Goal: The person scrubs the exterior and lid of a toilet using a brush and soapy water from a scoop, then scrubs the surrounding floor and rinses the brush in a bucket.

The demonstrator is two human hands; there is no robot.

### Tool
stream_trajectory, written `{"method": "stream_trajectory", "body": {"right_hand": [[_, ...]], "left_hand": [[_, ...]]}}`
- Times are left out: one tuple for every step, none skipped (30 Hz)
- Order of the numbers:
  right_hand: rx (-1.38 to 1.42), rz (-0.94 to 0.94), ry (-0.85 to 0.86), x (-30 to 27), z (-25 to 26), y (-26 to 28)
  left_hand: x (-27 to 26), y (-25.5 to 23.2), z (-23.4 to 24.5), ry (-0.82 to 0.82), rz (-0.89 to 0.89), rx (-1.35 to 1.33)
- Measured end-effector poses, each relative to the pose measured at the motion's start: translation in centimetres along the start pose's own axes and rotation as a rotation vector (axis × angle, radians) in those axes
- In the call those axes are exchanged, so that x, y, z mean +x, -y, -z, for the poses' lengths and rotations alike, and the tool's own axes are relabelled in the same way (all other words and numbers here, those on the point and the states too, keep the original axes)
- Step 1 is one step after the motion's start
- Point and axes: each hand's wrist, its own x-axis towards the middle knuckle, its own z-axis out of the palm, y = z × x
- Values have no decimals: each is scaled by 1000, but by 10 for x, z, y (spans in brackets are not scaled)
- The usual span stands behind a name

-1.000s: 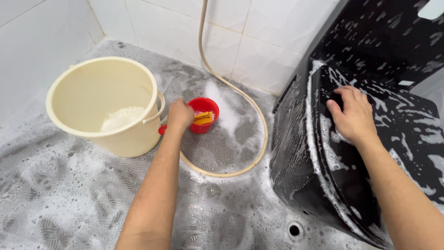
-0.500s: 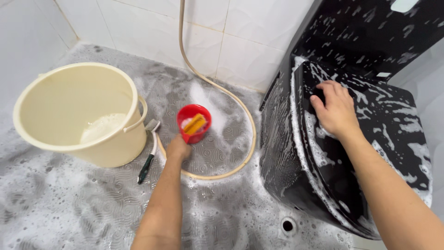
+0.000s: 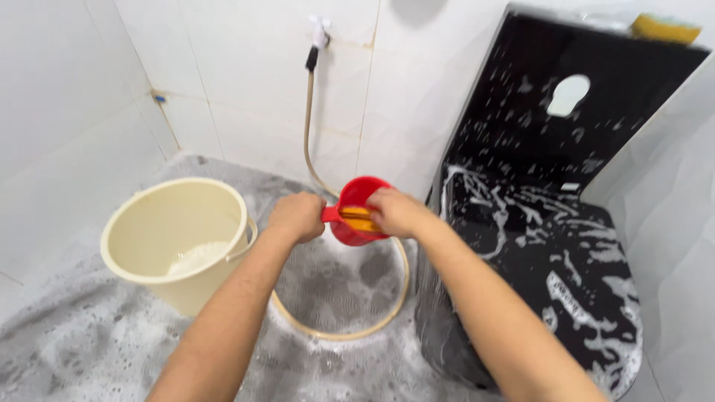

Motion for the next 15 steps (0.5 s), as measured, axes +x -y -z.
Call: {"method": "stream_trajectory", "body": {"right_hand": [[-5,4,-12,6,7,6],[3,-83,27,11,14,10],[11,-175,71,12,22,11],[6,-176,63,14,31,10],[-19,-116,34,17,39,9],[-45,-57,5,19,47,8],[-52,-58,0,20,56,7],[-87,-164,132,22,64,8],[-121,-271,261,22,73,9],[-126,-272,256,20,82,7],[-136,-294,245,17,89,4],[-147,-316,235,14,97,0],[-148,-321,232,7,106,-9],[63,-282,46,-2,116,-22],[270,-241,-144,-10,127,-38]], "left_hand": [[1,-4,16,-56,-20,-28],[4,-8,32,-68,-23,-21],[6,-11,44,-82,-40,-15],[9,-14,53,-96,-56,-9],[12,-18,59,-104,-60,-11],[14,-21,63,-107,-42,-36],[18,-24,64,-109,-24,-61],[23,-29,64,-116,-27,-62],[28,-34,61,-120,-40,-57],[35,-39,59,-123,-52,-51],[41,-43,56,-127,-56,-51],[47,-48,54,-132,-60,-37],[54,-53,53,-134,-66,-23],[60,-56,55,-136,-72,-23],[67,-60,58,-125,-38,-50]]}}
